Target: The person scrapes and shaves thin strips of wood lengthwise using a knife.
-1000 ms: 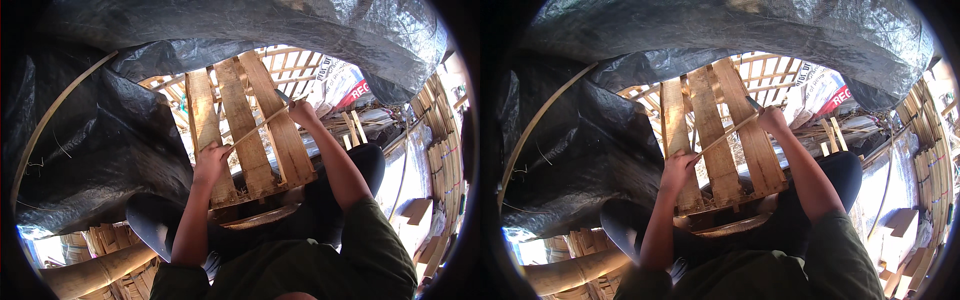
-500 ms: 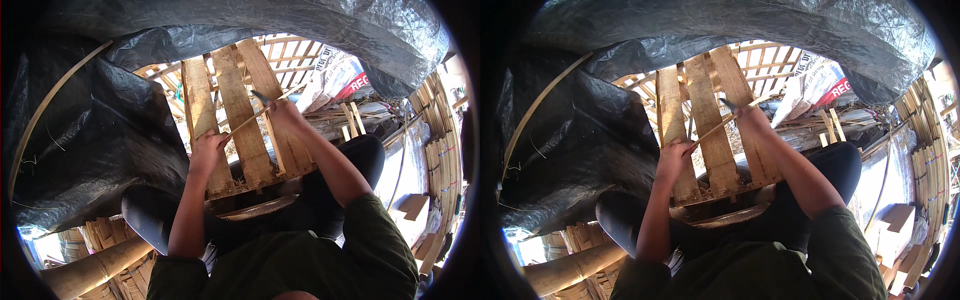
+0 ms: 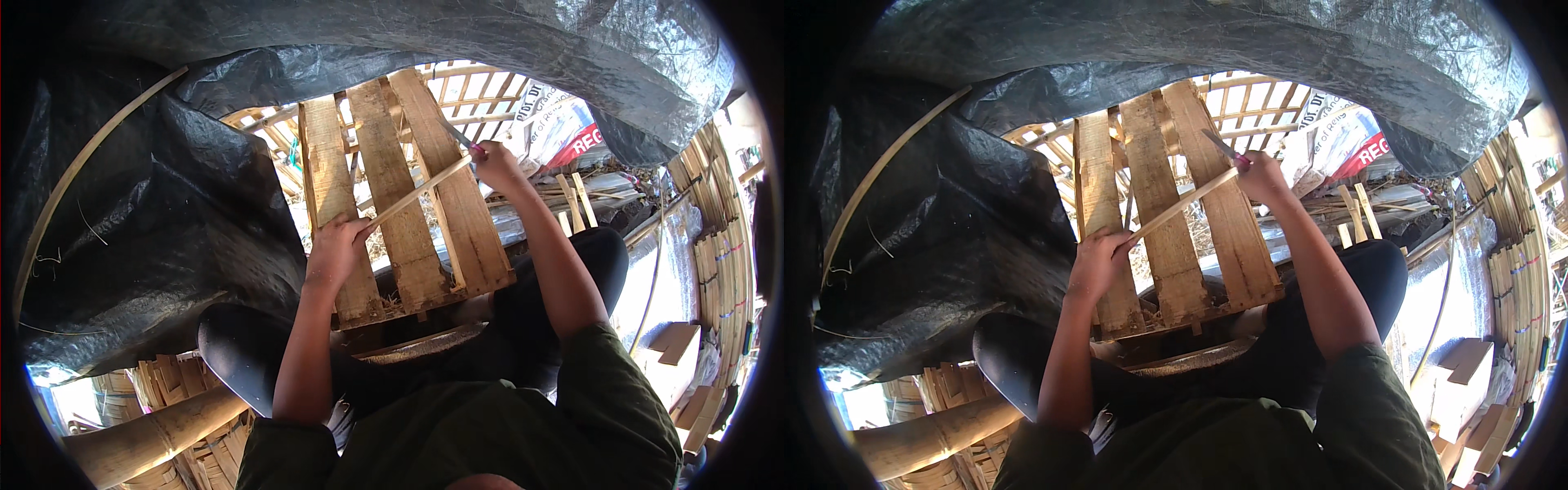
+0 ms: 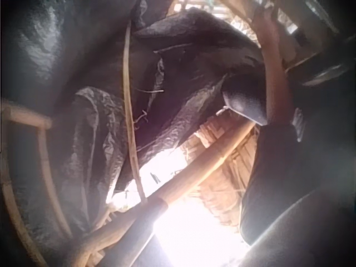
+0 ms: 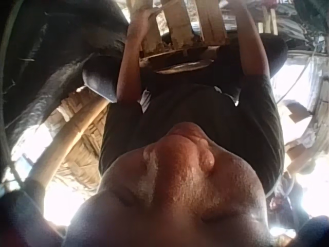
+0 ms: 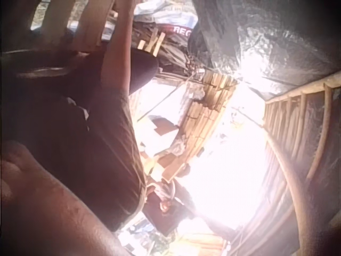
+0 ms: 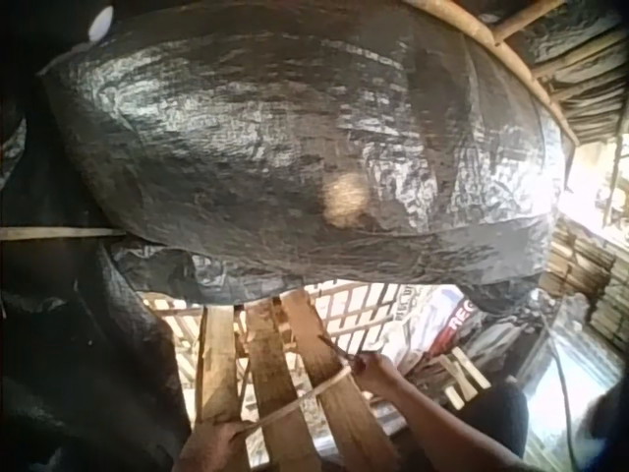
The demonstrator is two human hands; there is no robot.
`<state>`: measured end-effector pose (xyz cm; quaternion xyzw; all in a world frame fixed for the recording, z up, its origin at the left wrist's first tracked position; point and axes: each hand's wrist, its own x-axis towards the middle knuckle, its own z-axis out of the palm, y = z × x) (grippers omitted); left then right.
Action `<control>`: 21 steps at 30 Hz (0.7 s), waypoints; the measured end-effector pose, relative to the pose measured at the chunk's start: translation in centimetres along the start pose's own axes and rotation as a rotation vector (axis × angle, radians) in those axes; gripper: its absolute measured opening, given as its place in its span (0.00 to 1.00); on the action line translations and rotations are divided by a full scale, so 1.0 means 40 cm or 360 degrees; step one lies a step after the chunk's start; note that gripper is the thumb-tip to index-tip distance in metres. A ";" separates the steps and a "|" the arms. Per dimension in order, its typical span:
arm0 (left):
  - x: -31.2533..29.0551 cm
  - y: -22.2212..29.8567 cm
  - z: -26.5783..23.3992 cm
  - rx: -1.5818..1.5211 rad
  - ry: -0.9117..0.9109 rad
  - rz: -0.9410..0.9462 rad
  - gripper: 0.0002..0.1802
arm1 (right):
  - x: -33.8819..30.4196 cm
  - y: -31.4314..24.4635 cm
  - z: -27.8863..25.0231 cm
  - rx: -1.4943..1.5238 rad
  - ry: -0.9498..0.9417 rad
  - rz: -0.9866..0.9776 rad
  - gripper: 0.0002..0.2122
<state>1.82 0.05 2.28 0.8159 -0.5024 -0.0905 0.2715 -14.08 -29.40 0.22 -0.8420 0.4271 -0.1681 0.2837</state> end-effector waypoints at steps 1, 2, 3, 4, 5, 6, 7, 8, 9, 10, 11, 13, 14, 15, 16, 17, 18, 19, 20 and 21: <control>-0.002 0.004 -0.005 -0.0018 -0.0011 -0.0013 0.10 | 0.012 0.038 -0.003 0.0069 0.0054 -0.0018 0.11; 0.000 -0.003 -0.003 -0.0017 0.0008 -0.0010 0.10 | 0.016 0.039 -0.013 0.0047 0.0092 0.0132 0.13; 0.004 -0.008 0.007 -0.0029 -0.0004 0.0010 0.10 | 0.045 0.081 -0.013 -0.0081 0.0133 0.0182 0.15; 0.009 -0.007 0.013 -0.0043 -0.0023 0.0036 0.10 | 0.074 0.140 0.000 -0.0210 0.0178 0.0240 0.17; 0.008 -0.008 0.009 -0.0011 -0.0076 -0.0016 0.11 | 0.073 0.147 0.015 -0.0315 0.0219 0.0158 0.19; 0.010 -0.007 0.008 -0.0009 -0.0071 -0.0010 0.11 | 0.071 0.156 0.027 -0.0420 0.0261 0.0079 0.21; 0.014 -0.002 0.009 -0.0037 -0.0048 -0.0028 0.10 | 0.080 0.165 0.033 -0.0107 0.0087 0.0280 0.24; 0.010 -0.007 0.009 -0.0060 -0.0028 -0.0065 0.10 | 0.081 0.141 0.031 -0.0101 0.0076 0.0277 0.24; 0.010 -0.014 0.010 -0.0058 -0.0030 -0.0074 0.10 | 0.082 0.125 0.024 -0.0036 -0.0042 0.0451 0.24; 0.015 -0.025 0.013 -0.0091 -0.0050 -0.0064 0.11 | 0.082 0.109 0.017 0.0029 -0.0160 0.0627 0.24; 0.023 -0.030 0.014 -0.0128 -0.0073 -0.0047 0.11 | 0.087 0.106 0.009 0.0010 -0.0233 0.0627 0.24; 0.026 -0.035 0.014 -0.0108 -0.0097 -0.0045 0.11 | 0.077 0.097 0.015 0.0050 -0.0286 0.0601 0.24; 0.028 -0.038 0.012 -0.0087 -0.0113 -0.0046 0.11 | 0.071 0.081 0.021 0.0089 -0.0338 0.0565 0.24; 0.030 -0.031 0.006 -0.0091 -0.0119 -0.0047 0.11 | 0.042 0.055 0.033 0.0063 -0.0137 0.0420 0.24; 0.029 -0.024 -0.005 -0.0086 -0.0187 -0.0123 0.11 | 0.023 0.030 0.036 0.0014 -0.0151 0.0400 0.23; 0.036 -0.005 -0.010 -0.0085 -0.0256 -0.0175 0.12 | 0.029 0.077 0.046 -0.0107 -0.0063 0.0252 0.23; 0.035 -0.004 -0.011 -0.0086 -0.0255 -0.0172 0.12 | 0.031 0.090 0.054 -0.0225 0.0010 0.0092 0.23; 0.030 -0.005 -0.010 -0.0081 -0.0208 -0.0146 0.12 | 0.041 0.107 0.047 -0.0227 0.0013 0.0091 0.23; 0.024 -0.010 -0.008 -0.0075 -0.0165 -0.0119 0.12 | 0.038 0.087 0.020 -0.0130 -0.0150 0.0283 0.23; 0.024 -0.013 -0.002 -0.0076 -0.0165 -0.0117 0.12 | 0.038 0.071 0.003 -0.0031 -0.0313 0.0474 0.23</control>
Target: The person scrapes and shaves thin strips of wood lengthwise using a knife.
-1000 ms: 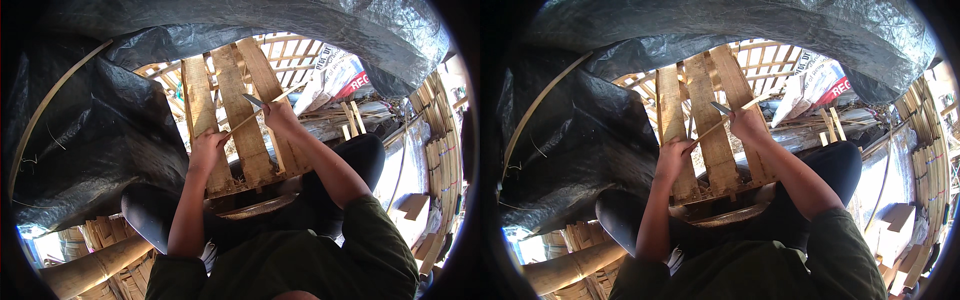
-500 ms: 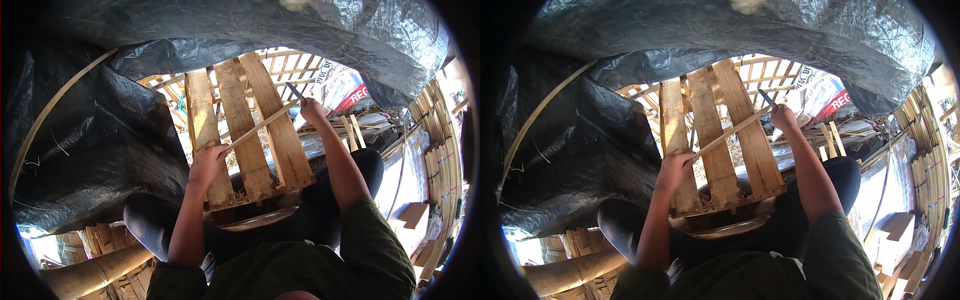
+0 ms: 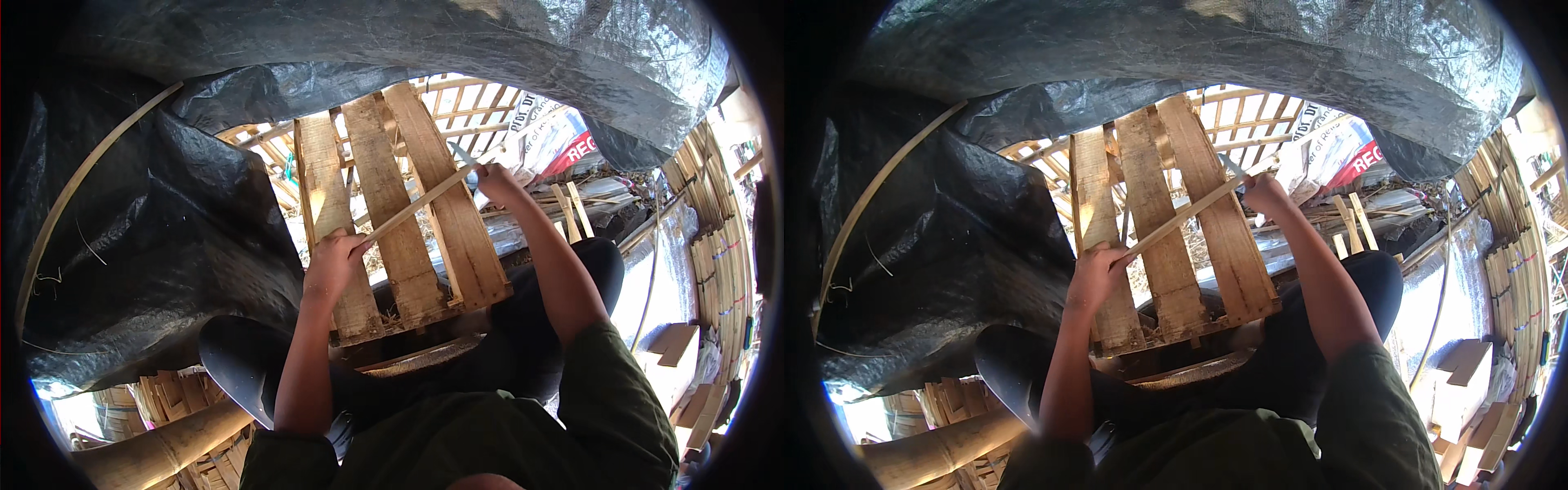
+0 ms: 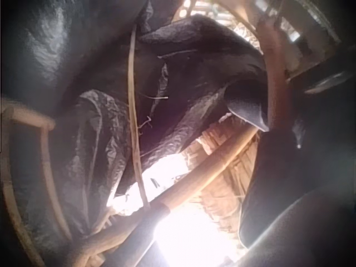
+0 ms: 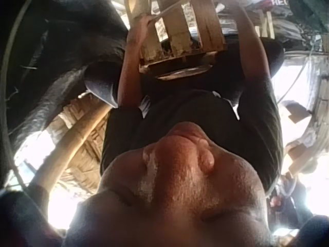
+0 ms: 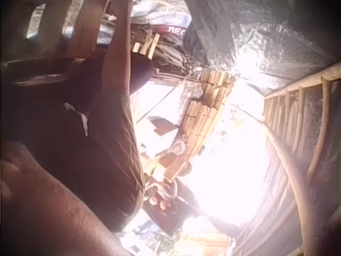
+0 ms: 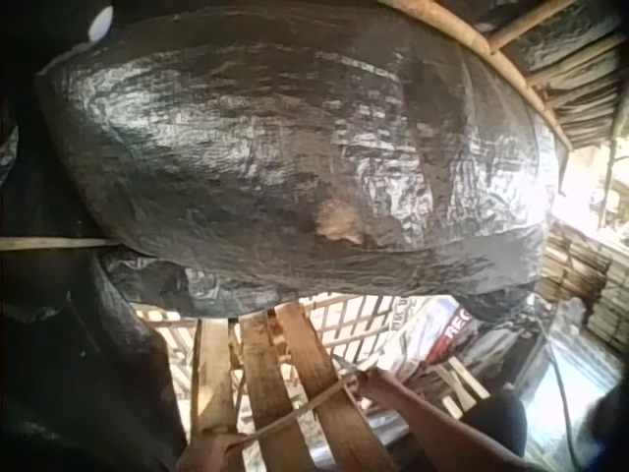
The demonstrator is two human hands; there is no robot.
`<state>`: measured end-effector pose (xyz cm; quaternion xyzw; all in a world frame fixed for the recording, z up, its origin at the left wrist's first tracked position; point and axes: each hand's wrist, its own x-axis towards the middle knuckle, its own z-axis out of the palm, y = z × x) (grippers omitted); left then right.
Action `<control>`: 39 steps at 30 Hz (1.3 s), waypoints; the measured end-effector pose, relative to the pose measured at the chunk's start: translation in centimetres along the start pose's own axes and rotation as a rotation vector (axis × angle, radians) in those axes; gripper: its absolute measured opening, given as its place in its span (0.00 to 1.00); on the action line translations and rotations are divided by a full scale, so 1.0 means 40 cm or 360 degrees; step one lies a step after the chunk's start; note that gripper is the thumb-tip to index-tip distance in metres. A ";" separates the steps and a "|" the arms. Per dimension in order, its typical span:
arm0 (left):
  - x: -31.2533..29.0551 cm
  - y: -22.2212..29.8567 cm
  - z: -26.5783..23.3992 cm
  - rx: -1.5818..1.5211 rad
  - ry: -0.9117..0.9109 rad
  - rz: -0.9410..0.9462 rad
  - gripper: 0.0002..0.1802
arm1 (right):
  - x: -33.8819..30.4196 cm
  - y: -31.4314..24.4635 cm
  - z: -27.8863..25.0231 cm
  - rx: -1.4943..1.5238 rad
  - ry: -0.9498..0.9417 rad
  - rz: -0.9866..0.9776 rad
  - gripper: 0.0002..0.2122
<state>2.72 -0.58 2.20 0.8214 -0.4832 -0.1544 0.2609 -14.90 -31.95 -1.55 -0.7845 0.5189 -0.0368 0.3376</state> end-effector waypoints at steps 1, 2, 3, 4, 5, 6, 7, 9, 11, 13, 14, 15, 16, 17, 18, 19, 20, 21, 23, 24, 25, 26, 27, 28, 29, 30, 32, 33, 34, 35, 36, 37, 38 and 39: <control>0.002 -0.002 0.008 0.0013 0.0029 0.0030 0.12 | 0.047 0.039 0.008 0.0029 0.0111 -0.0028 0.23; 0.000 -0.002 0.012 0.0027 0.0057 0.0055 0.11 | 0.043 0.044 0.017 0.0019 0.0227 -0.0033 0.23; 0.000 -0.004 0.011 0.0027 0.0056 0.0052 0.11 | 0.036 0.050 0.026 0.0010 0.0344 -0.0038 0.24; 0.001 -0.006 0.010 0.0022 0.0076 0.0062 0.11 | 0.029 0.052 0.044 -0.0095 0.0367 -0.0188 0.23; 0.002 -0.006 0.012 0.0016 0.0092 0.0070 0.11 | 0.019 0.044 0.066 -0.0202 0.0386 -0.0336 0.23; -0.005 -0.013 0.007 0.0021 0.0093 0.0054 0.11 | -0.038 -0.039 0.025 -0.0079 0.0112 -0.0059 0.22; -0.013 -0.020 0.003 0.0013 0.0059 0.0037 0.11 | -0.027 -0.027 0.037 -0.0079 0.0097 -0.0066 0.22; 0.004 -0.004 0.006 -0.0003 0.0032 0.0078 0.11 | 0.024 0.037 0.026 -0.0068 0.0347 -0.0087 0.23; -0.004 -0.016 0.023 0.0058 0.0114 0.0075 0.11 | 0.001 0.018 0.073 -0.0096 0.0300 -0.0252 0.25; -0.013 -0.017 0.017 0.0056 0.0095 0.0086 0.10 | -0.027 -0.041 0.029 -0.0052 -0.0110 0.0021 0.22; -0.008 -0.011 0.014 0.0054 0.0081 0.0133 0.10 | -0.019 -0.019 0.012 -0.0008 0.0028 0.0014 0.23; -0.006 -0.009 0.016 0.0055 0.0084 0.0138 0.10 | -0.006 0.006 0.000 0.0038 0.0160 -0.0004 0.24; -0.005 -0.006 0.021 0.0116 0.0103 0.0173 0.10 | 0.001 0.029 0.008 -0.0040 0.0282 -0.0102 0.24; -0.010 -0.011 0.027 0.0180 0.0119 0.0186 0.10 | -0.013 0.003 0.020 -0.0040 0.0267 -0.0109 0.24; -0.018 -0.016 0.031 0.0180 0.0114 0.0167 0.10 | -0.046 -0.045 0.030 -0.0031 0.0064 -0.0086 0.24; -0.029 -0.018 0.030 0.0183 0.0166 0.0165 0.10 | -0.070 -0.073 0.036 -0.0020 -0.0135 -0.0060 0.23; -0.029 -0.013 0.034 0.0178 0.0211 0.0188 0.10 | -0.048 -0.058 0.026 -0.0086 -0.0145 -0.0028 0.23; -0.026 -0.011 0.039 0.0174 0.0205 0.0197 0.10 | -0.025 -0.041 0.012 0.0012 -0.0082 -0.0003 0.24; -0.026 -0.005 0.047 0.0277 0.0250 0.0241 0.09 | 0.000 -0.012 0.008 -0.0085 0.0236 0.0060 0.24; -0.025 -0.003 0.049 0.0270 0.0244 0.0239 0.09 | 0.001 -0.002 0.018 -0.0091 0.0233 0.0066 0.24; -0.019 -0.004 0.047 0.0293 0.0290 0.0281 0.09 | 0.003 0.006 0.033 -0.0171 0.0284 -0.0109 0.25; -0.021 -0.006 0.048 0.0316 0.0326 0.0313 0.09 | -0.004 0.010 0.049 -0.0252 0.0321 -0.0281 0.25; -0.026 -0.015 0.046 0.0316 0.0320 0.0302 0.09 | -0.019 -0.014 0.043 -0.0254 0.0309 -0.0281 0.25; -0.031 -0.023 0.045 0.0304 0.0307 0.0290 0.09 | -0.028 -0.039 0.024 -0.0143 0.0064 -0.0086 0.25; -0.026 -0.021 0.043 0.0288 0.0302 0.0295 0.09 | -0.031 -0.051 0.005 -0.0032 -0.0161 0.0110 0.24; -0.024 -0.015 0.046 0.0299 0.0285 0.0272 0.09 | -0.034 -0.046 0.001 0.0004 -0.0060 0.0115 0.24; -0.009 -0.004 0.046 0.0293 0.0276 0.0291 0.09 | -0.006 0.004 0.049 -0.0090 0.0128 -0.0084 0.24; -0.018 -0.012 0.046 0.0300 0.0265 0.0257 0.09 | -0.040 -0.027 0.066 -0.0189 0.0267 -0.0305 0.25; -0.023 -0.022 0.042 0.0250 0.0287 0.0266 0.09 | -0.069 -0.058 0.071 -0.0061 0.0057 -0.0169 0.25; -0.023 -0.023 0.042 0.0247 0.0281 0.0266 0.09 | -0.072 -0.063 0.058 -0.0062 0.0055 -0.0163 0.25; -0.024 -0.023 0.041 0.0249 0.0279 0.0269 0.09 | -0.064 -0.067 0.045 -0.0006 -0.0044 -0.0087 0.25; -0.026 -0.024 0.039 0.0251 0.0278 0.0272 0.09 | -0.056 -0.069 0.032 0.0050 -0.0143 -0.0012 0.25; -0.023 -0.014 0.040 0.0276 0.0249 0.0229 0.09 | -0.031 -0.043 0.010 -0.0147 -0.0005 -0.0089 0.25; -0.018 -0.011 0.041 0.0276 0.0249 0.0237 0.09 | -0.026 -0.029 0.027 -0.0145 0.0003 -0.0086 0.25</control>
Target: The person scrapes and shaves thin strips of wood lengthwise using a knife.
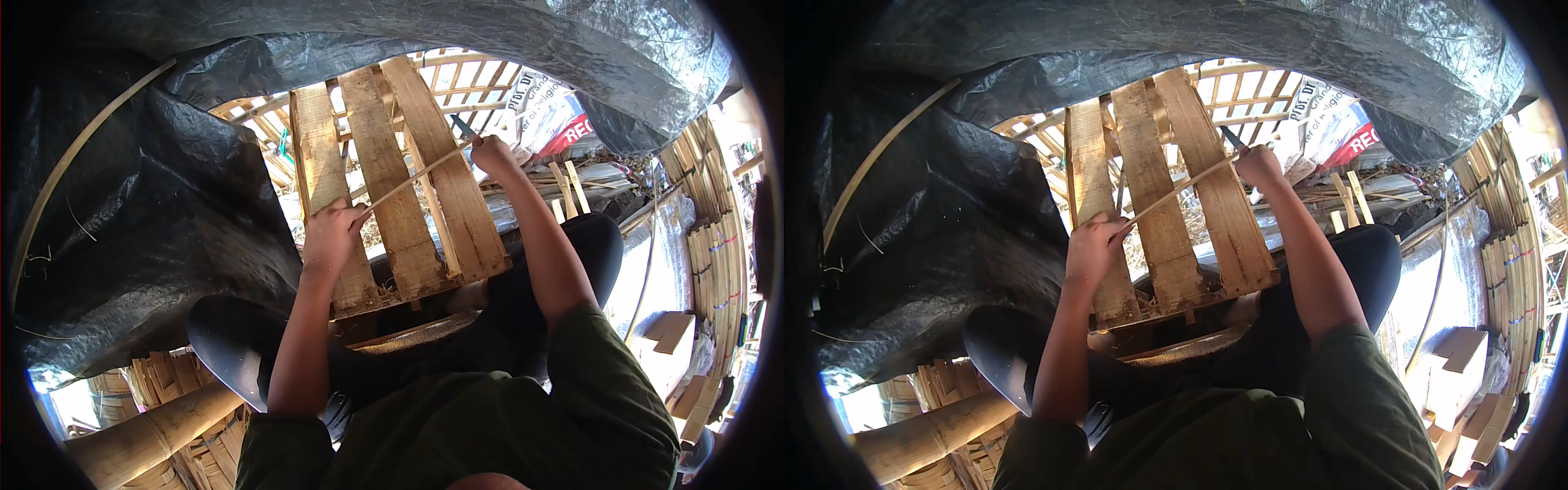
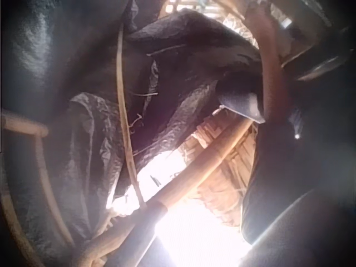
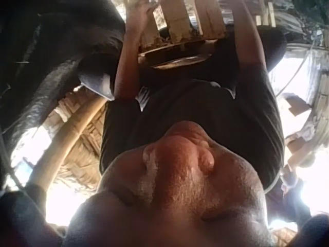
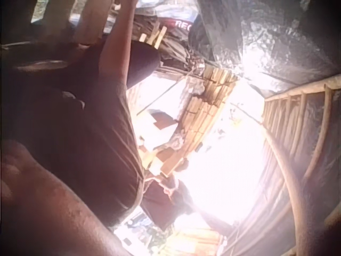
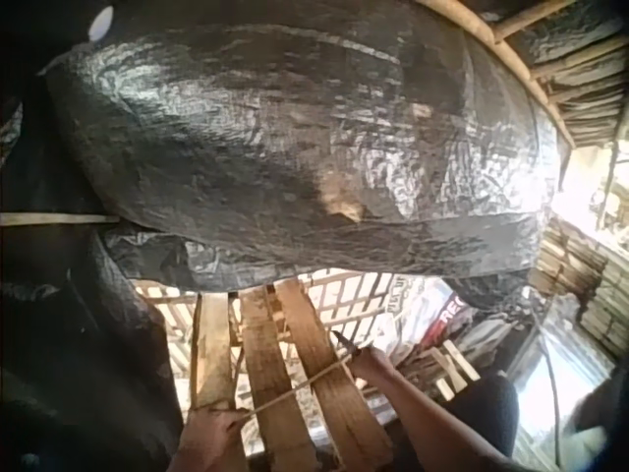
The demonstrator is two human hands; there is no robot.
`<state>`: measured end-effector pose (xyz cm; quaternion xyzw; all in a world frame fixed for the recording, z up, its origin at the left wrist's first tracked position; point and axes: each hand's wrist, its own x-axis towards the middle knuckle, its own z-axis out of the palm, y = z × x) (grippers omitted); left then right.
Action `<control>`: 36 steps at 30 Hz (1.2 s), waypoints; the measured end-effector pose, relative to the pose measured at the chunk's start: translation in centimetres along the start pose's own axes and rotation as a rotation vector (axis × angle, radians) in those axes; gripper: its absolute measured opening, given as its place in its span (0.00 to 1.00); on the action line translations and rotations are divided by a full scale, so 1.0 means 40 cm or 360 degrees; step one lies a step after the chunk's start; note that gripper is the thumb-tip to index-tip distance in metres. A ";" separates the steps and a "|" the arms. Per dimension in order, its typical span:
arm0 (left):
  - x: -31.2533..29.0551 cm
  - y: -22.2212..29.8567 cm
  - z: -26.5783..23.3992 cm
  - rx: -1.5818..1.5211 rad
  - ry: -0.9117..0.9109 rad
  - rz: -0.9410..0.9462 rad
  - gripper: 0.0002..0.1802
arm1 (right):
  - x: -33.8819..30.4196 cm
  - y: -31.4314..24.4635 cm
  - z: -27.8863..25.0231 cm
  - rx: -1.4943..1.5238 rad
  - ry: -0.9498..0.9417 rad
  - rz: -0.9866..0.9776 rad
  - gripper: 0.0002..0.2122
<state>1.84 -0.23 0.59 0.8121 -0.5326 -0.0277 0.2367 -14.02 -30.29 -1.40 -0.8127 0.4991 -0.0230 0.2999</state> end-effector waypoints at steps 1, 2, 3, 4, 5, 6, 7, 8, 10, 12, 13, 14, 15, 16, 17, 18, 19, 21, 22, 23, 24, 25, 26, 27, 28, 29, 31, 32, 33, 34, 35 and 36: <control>0.006 0.002 0.002 0.0010 0.0001 0.0017 0.09 | 0.000 0.014 0.024 -0.0027 0.0168 -0.0060 0.25; 0.005 0.004 0.010 0.0017 -0.0006 0.0020 0.09 | -0.007 0.023 0.047 -0.0060 0.0321 -0.0120 0.25; -0.007 -0.003 0.006 0.0024 -0.0010 -0.0005 0.09 | -0.038 -0.017 0.053 -0.0100 0.0144 -0.0241 0.25; -0.017 -0.010 0.003 0.0015 0.0030 0.0010 0.09 | -0.063 -0.051 0.042 -0.0100 0.0121 -0.0252 0.25; -0.010 -0.010 -0.001 -0.0001 0.0078 0.0056 0.09 | -0.090 -0.087 0.002 -0.0010 -0.0068 -0.0083 0.24; -0.006 -0.007 -0.001 -0.0003 0.0081 0.0063 0.09 | -0.103 -0.104 -0.019 0.0081 -0.0257 0.0086 0.23; -0.002 -0.001 0.001 -0.0005 0.0053 0.0027 0.08 | -0.038 -0.042 0.013 -0.0063 0.0001 -0.0002 0.23; 0.005 0.007 0.001 -0.0011 0.0028 -0.0004 0.09 | -0.015 -0.007 0.013 -0.0081 0.0143 -0.0025 0.23; 0.012 0.009 0.000 0.0018 0.0026 0.0017 0.09 | -0.023 0.002 0.053 -0.0081 0.0300 -0.0162 0.25; -0.008 -0.007 -0.002 0.0063 0.0025 -0.0012 0.09 | -0.125 -0.115 0.063 -0.0093 0.0042 -0.0143 0.22; -0.012 -0.010 -0.002 0.0062 0.0018 -0.0027 0.10 | -0.161 -0.155 0.053 -0.0101 -0.0179 -0.0103 0.20; -0.007 -0.010 -0.003 0.0059 0.0013 -0.0020 0.10 | -0.158 -0.155 0.042 -0.0098 -0.0170 -0.0101 0.20; -0.003 -0.009 -0.003 0.0060 0.0016 -0.0013 0.10 | -0.148 -0.149 0.026 -0.0070 -0.0241 -0.0065 0.19; -0.002 -0.006 -0.002 0.0041 0.0022 -0.0020 0.10 | -0.133 -0.140 0.009 -0.0041 -0.0313 -0.0029 0.19; 0.003 0.003 0.002 0.0017 0.0021 -0.0016 0.10 | -0.087 -0.089 0.002 -0.0184 -0.0153 -0.0045 0.18; 0.003 0.005 0.002 0.0013 0.0016 -0.0014 0.10 | -0.073 -0.077 -0.005 -0.0333 -0.0007 -0.0067 0.17; 0.005 0.007 0.002 0.0024 0.0004 -0.0022 0.10 | -0.064 -0.057 -0.017 -0.0112 -0.0062 0.0067 0.17; 0.008 0.009 -0.003 0.0028 -0.0013 -0.0030 0.10 | -0.074 -0.055 -0.016 -0.0105 -0.0091 -0.0008 0.17; 0.010 0.008 -0.007 0.0012 -0.0004 -0.0009 0.10 | -0.070 -0.051 0.012 -0.0319 -0.0064 -0.0216 0.17; 0.005 -0.002 -0.008 0.0001 0.0007 -0.0010 0.10 | -0.114 -0.103 0.052 -0.0090 -0.0109 -0.0127 0.18; 0.014 0.002 -0.008 -0.0010 0.0012 0.0000 0.10 | -0.105 -0.090 0.110 -0.0086 -0.0104 -0.0203 0.19; 0.000 -0.021 -0.003 0.0000 -0.0002 -0.0020 0.11 | -0.190 -0.179 0.099 -0.0364 -0.0227 -0.0398 0.20; 0.004 -0.025 -0.002 0.0006 -0.0014 0.0008 0.11 | -0.222 -0.185 0.138 0.0019 -0.0187 -0.0308 0.20; 0.003 -0.024 0.001 0.0003 -0.0008 0.0009 0.11 | -0.216 -0.180 0.140 0.0015 -0.0205 -0.0316 0.19; 0.000 -0.022 0.005 -0.0028 0.0026 0.0006 0.11 | -0.209 -0.175 0.134 0.0012 -0.0225 -0.0326 0.19; 0.001 -0.022 0.006 -0.0060 0.0053 0.0013 0.11 | -0.188 -0.165 0.111 -0.0028 -0.0199 -0.0243 0.18; 0.004 -0.013 -0.008 -0.0083 0.0013 -0.0017 0.12 | -0.142 -0.126 0.026 -0.0328 -0.0166 -0.0282 0.23; 0.035 0.026 -0.009 -0.0130 -0.0031 0.0016 0.12 | -0.019 0.024 0.021 -0.1088 0.0035 -0.0466 0.23; 0.019 0.007 -0.014 -0.0115 -0.0060 -0.0077 0.12 | -0.024 -0.008 0.032 -0.0530 -0.0007 -0.0177 0.22; 0.013 -0.005 -0.014 -0.0113 -0.0048 -0.0098 0.12 | -0.045 -0.032 0.016 0.0018 -0.0039 0.0136 0.21; 0.012 -0.010 -0.015 -0.0116 -0.0049 -0.0105 0.12 | -0.086 -0.066 0.017 -0.0088 -0.0102 -0.0059 0.21; 0.013 -0.016 -0.010 -0.0119 -0.0055 -0.0108 0.13 | -0.137 -0.112 0.041 -0.0193 -0.0166 -0.0247 0.21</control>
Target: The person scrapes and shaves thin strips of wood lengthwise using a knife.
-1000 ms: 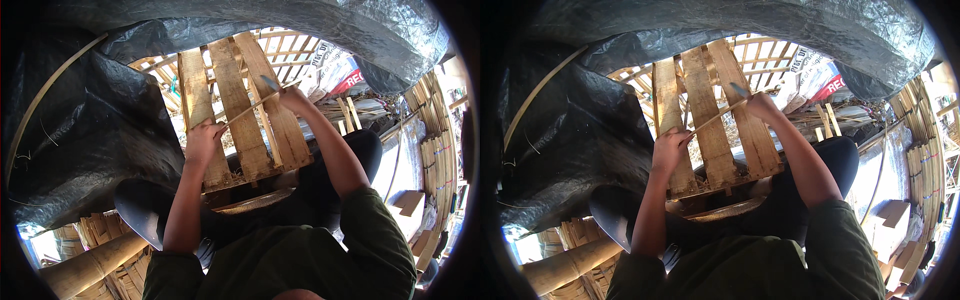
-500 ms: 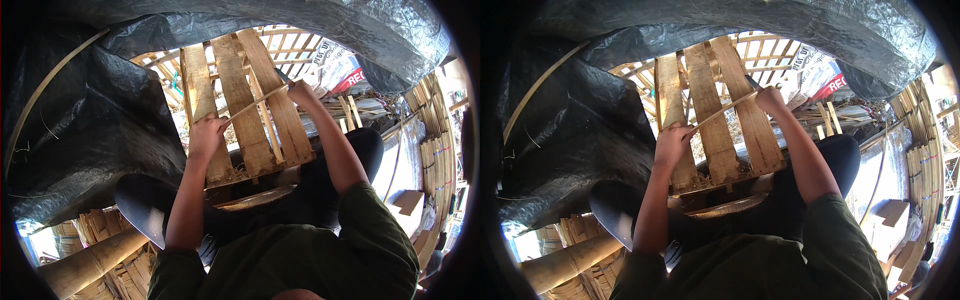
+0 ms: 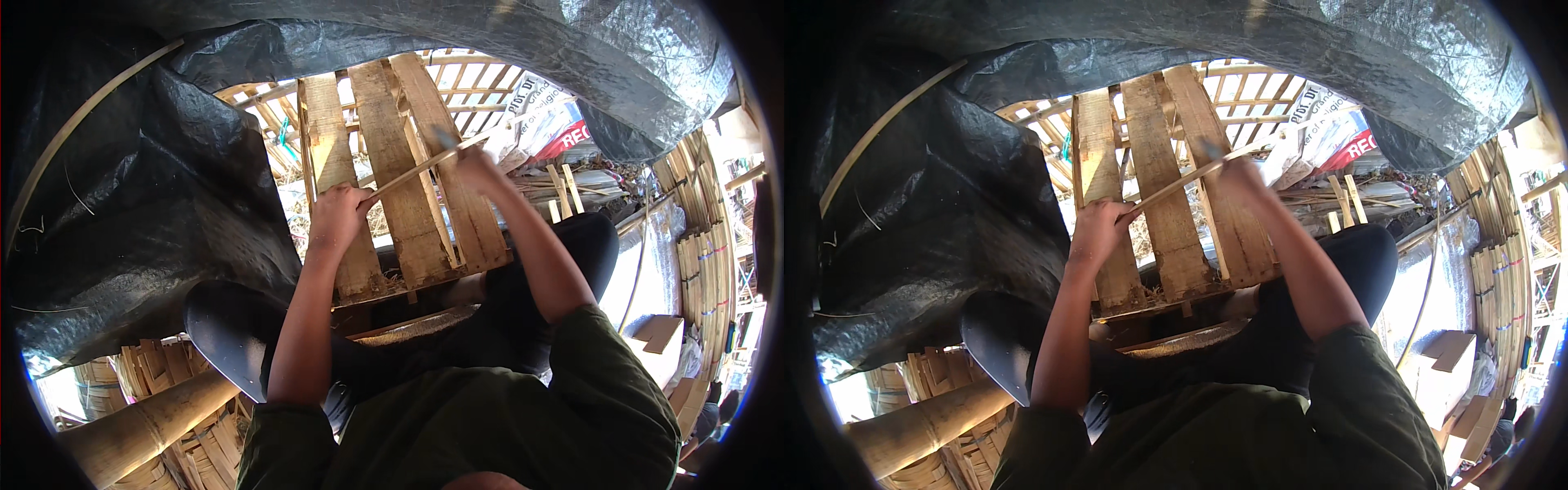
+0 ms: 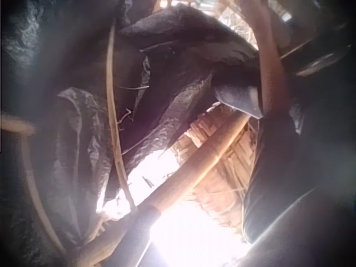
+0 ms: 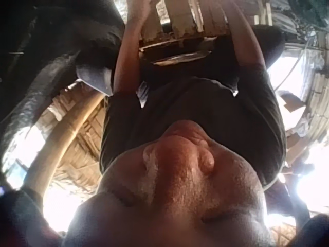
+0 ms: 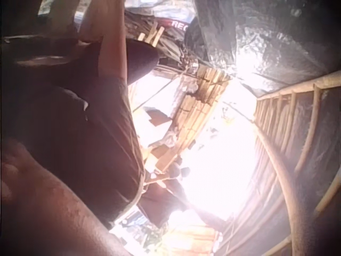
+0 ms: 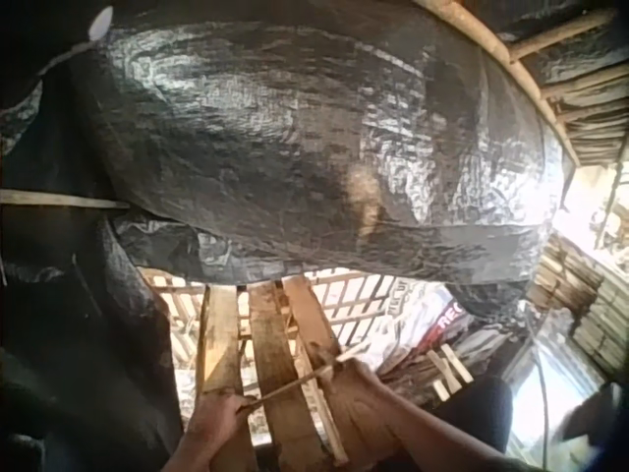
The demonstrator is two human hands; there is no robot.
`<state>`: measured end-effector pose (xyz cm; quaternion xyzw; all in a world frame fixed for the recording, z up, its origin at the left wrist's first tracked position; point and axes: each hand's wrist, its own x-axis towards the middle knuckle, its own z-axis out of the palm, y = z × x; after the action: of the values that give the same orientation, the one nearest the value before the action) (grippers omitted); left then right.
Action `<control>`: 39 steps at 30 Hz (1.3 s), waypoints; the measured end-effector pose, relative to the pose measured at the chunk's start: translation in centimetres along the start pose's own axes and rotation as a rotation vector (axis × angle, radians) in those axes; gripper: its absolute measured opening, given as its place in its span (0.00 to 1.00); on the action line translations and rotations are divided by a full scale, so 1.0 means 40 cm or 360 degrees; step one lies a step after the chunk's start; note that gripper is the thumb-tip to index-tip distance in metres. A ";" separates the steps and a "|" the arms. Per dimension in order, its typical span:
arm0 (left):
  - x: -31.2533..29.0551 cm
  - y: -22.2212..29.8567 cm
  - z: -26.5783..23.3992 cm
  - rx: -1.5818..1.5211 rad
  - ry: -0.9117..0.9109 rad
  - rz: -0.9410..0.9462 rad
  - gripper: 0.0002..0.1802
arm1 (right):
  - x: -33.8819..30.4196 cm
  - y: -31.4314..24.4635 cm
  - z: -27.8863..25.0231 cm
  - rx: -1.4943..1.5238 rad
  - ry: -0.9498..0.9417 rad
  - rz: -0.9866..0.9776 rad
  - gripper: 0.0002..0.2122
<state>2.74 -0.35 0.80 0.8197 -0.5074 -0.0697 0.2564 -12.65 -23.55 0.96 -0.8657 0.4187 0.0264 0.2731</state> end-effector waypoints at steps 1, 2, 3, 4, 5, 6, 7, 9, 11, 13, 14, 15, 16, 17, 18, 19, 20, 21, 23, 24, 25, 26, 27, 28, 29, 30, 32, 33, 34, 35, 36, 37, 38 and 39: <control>0.002 -0.004 0.005 -0.0007 0.0002 0.0001 0.13 | -0.033 -0.059 0.028 0.0279 -0.0048 0.0226 0.22; 0.002 -0.005 0.005 0.0028 -0.0004 0.0034 0.12 | -0.042 -0.059 0.066 -0.0165 -0.0021 -0.0161 0.22; 0.002 -0.010 0.002 0.0068 -0.0011 0.0062 0.12 | -0.069 -0.083 0.095 -0.0074 0.0004 -0.0234 0.21; -0.001 -0.012 0.004 0.0072 -0.0007 0.0057 0.12 | -0.087 -0.102 0.111 0.0019 0.0027 -0.0308 0.21; -0.002 -0.009 0.005 0.0046 0.0008 0.0056 0.12 | -0.077 -0.099 0.100 0.0023 0.0032 -0.0306 0.21; -0.006 -0.007 0.004 0.0026 0.0026 0.0049 0.13 | -0.053 -0.088 0.077 -0.0153 -0.0092 -0.0220 0.17; -0.009 -0.008 0.006 0.0046 0.0027 0.0030 0.12 | -0.031 -0.073 0.050 -0.0330 -0.0216 -0.0134 0.17; 0.002 0.011 0.007 0.0046 0.0031 0.0081 0.12 | 0.061 0.099 0.029 -0.0740 0.0155 -0.0304 0.16; 0.004 0.015 0.002 0.0080 -0.0013 0.0055 0.12 | 0.092 0.133 0.035 -0.0899 0.0304 -0.0396 0.18; -0.007 -0.005 0.002 0.0075 0.0007 0.0008 0.12 | -0.018 -0.023 0.011 -0.0189 0.0145 -0.0301 0.17; 0.007 0.017 0.005 0.0056 0.0009 0.0042 0.12 | 0.024 0.018 0.073 -0.0148 0.0035 -0.0203 0.18; -0.006 -0.012 0.014 0.0078 0.0044 0.0049 0.12 | -0.025 -0.062 0.110 -0.0304 0.0016 -0.0258 0.18; -0.006 -0.007 0.017 0.0077 0.0044 0.0051 0.12 | -0.035 -0.068 0.135 -0.0304 0.0018 -0.0256 0.18; -0.008 -0.009 0.018 0.0102 0.0069 0.0074 0.12 | -0.048 -0.089 0.151 -0.0246 0.0041 -0.0335 0.19; -0.010 -0.011 0.018 0.0129 0.0094 0.0096 0.12 | -0.057 -0.103 0.155 -0.0186 0.0064 -0.0414 0.19; -0.011 -0.012 0.021 0.0134 0.0087 0.0098 0.12 | -0.050 -0.085 0.114 -0.0064 -0.0203 -0.0334 0.19; -0.013 -0.007 0.017 0.0089 0.0097 0.0095 0.12 | -0.027 -0.056 0.086 -0.0054 -0.0201 -0.0333 0.19; -0.012 -0.002 0.014 0.0041 0.0108 0.0093 0.12 | 0.005 -0.009 0.049 -0.0374 0.0023 -0.0434 0.18; -0.004 0.006 0.002 0.0020 0.0078 0.0088 0.12 | 0.050 0.085 -0.005 -0.0463 0.0372 -0.0237 0.18; 0.002 0.008 -0.001 -0.0004 0.0055 0.0068 0.13 | 0.063 0.110 -0.022 -0.0229 0.0486 0.0043 0.18; 0.009 0.006 -0.006 -0.0006 0.0060 0.0073 0.13 | 0.079 0.125 -0.025 0.0106 0.0347 0.0258 0.21; 0.023 0.003 -0.005 -0.0055 -0.0026 0.0059 0.13 | 0.085 0.138 0.014 0.0098 0.0357 0.0261 0.21; 0.035 0.004 -0.002 -0.0107 -0.0118 0.0046 0.14 | 0.080 0.149 0.093 -0.0050 0.0590 -0.0182 0.21; 0.035 0.003 -0.005 -0.0113 -0.0116 0.0036 0.14 | 0.062 0.132 0.161 -0.0195 0.0797 -0.0644 0.22; 0.020 -0.017 -0.010 -0.0154 -0.0160 -0.0086 0.13 | -0.014 0.005 0.153 -0.0016 0.0410 -0.0452 0.22; 0.017 -0.023 -0.017 -0.0200 -0.0203 -0.0175 0.12 | -0.090 -0.105 0.102 0.0148 0.0049 -0.0236 0.21; 0.028 -0.012 -0.021 -0.0168 -0.0256 -0.0193 0.12 | -0.066 -0.075 0.105 0.0091 0.0238 -0.0339 0.20; 0.026 -0.018 -0.016 -0.0196 -0.0211 -0.0159 0.12 | -0.040 -0.061 0.068 -0.0007 0.0140 -0.0207 0.19; 0.021 -0.023 -0.015 -0.0222 -0.0163 -0.0132 0.12 | -0.013 -0.039 0.030 -0.0105 0.0037 -0.0080 0.19; 0.028 -0.011 -0.020 -0.0225 -0.0168 -0.0116 0.12 | 0.026 0.039 0.010 -0.0697 0.0270 -0.0477 0.18; 0.043 0.012 -0.025 -0.0229 -0.0242 -0.0139 0.12 | 0.090 0.135 -0.007 -0.0893 0.0208 -0.0214 0.15; 0.045 0.012 -0.031 -0.0226 -0.0305 -0.0204 0.12 | 0.102 0.137 0.008 -0.0516 0.0252 0.0009 0.15; 0.045 0.010 -0.035 -0.0228 -0.0296 -0.0211 0.12 | 0.110 0.134 0.011 -0.0139 0.0294 0.0230 0.16; 0.039 0.005 -0.038 -0.0255 -0.0303 -0.0240 0.13 | 0.090 0.095 0.045 -0.0342 0.0282 -0.0088 0.16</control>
<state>3.91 -1.25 2.42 0.8222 -0.4591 -0.2066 0.2658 -12.78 -27.13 -3.27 -0.9001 0.4119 -0.0130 0.1416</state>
